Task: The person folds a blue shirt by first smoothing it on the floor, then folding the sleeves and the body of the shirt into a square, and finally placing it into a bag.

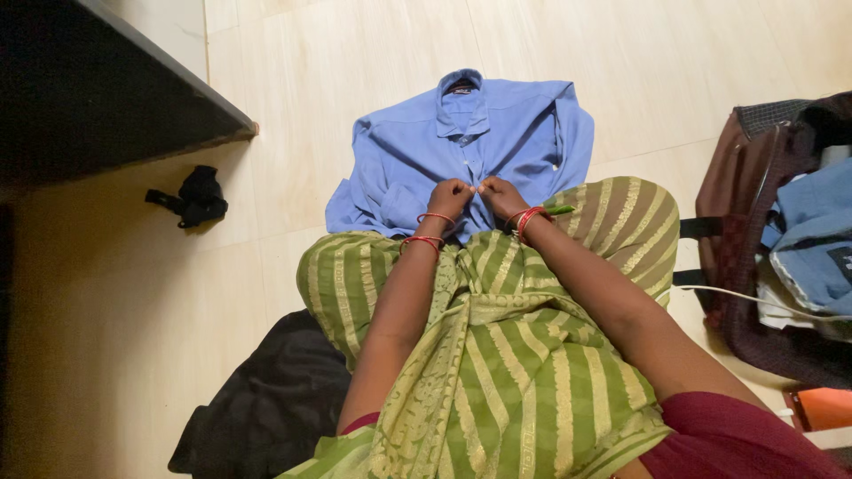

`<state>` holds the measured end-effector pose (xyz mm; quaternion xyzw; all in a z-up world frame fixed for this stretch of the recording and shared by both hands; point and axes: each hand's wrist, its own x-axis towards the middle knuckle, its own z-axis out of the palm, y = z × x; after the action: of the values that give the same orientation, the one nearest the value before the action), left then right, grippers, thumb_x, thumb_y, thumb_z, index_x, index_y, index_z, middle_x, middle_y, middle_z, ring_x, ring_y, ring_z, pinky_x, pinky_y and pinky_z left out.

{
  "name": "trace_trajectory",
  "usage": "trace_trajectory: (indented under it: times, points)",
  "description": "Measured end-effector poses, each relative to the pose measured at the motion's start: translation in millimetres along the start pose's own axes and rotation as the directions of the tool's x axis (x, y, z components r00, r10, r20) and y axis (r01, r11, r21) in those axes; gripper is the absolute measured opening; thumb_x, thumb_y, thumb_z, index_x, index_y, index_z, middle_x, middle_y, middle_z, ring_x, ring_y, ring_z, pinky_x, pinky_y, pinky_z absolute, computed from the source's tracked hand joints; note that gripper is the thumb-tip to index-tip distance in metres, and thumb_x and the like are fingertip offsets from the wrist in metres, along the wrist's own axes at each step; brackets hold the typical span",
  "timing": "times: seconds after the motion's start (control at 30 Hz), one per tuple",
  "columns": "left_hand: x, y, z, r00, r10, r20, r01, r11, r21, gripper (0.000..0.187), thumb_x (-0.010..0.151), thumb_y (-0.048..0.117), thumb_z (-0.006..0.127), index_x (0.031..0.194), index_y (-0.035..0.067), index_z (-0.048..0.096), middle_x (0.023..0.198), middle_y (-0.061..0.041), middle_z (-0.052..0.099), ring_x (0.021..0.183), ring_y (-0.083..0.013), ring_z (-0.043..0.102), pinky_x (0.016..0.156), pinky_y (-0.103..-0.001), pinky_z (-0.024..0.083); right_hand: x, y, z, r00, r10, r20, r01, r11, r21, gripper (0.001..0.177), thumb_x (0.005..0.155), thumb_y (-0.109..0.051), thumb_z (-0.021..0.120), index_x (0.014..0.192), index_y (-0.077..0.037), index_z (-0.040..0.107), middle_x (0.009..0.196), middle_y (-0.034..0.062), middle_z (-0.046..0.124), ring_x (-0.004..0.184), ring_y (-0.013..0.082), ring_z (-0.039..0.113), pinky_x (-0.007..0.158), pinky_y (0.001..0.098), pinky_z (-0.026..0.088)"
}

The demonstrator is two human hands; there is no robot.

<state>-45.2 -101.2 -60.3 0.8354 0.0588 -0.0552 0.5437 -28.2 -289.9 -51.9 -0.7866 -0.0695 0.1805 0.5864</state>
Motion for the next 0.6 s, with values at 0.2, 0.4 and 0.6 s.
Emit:
trace_trajectory:
  times: [0.2, 0.4, 0.6]
  points:
    - [2.8, 1.0, -2.7, 0.998, -0.041, 0.044, 0.043, 0.998, -0.046, 0.035, 0.084, 0.035, 0.081, 0.081, 0.0, 0.076, 0.067, -0.007, 0.067, 0.061, -0.0105, 0.056, 0.058, -0.033, 0.047, 1.4, -4.5, -0.8, 0.994, 0.098, 0.038, -0.1, 0.993, 0.067, 0.021, 0.1, -0.026, 0.069, 0.099, -0.005, 0.07, 0.078, -0.004, 0.061, 0.07, 0.0052, 0.05, 0.062, 0.024, 0.045]
    - [1.6, 5.1, -6.0, 0.993, -0.104, 0.053, 0.102, 0.994, 0.039, 0.036, 0.084, 0.037, 0.078, 0.082, 0.001, 0.076, 0.064, -0.005, 0.068, 0.058, -0.0108, 0.058, 0.056, -0.032, 0.047, 2.2, 1.7, 0.7, 0.995, 0.058, 0.087, -0.075, 0.976, 0.207, 0.014, 0.096, -0.016, 0.072, 0.101, -0.004, 0.07, 0.086, -0.0052, 0.066, 0.075, 0.0037, 0.055, 0.066, 0.0221, 0.046]
    - [3.6, -3.0, -2.2, 0.997, -0.059, 0.041, 0.058, 0.997, 0.043, 0.032, 0.084, 0.033, 0.077, 0.083, 0.001, 0.076, 0.065, -0.007, 0.069, 0.059, -0.0125, 0.061, 0.057, -0.034, 0.049, 2.1, 0.0, -1.0, 0.994, 0.079, 0.079, -0.09, 0.986, 0.144, 0.016, 0.095, -0.016, 0.073, 0.104, -0.003, 0.072, 0.088, -0.0029, 0.069, 0.076, 0.0044, 0.057, 0.068, 0.0226, 0.047]
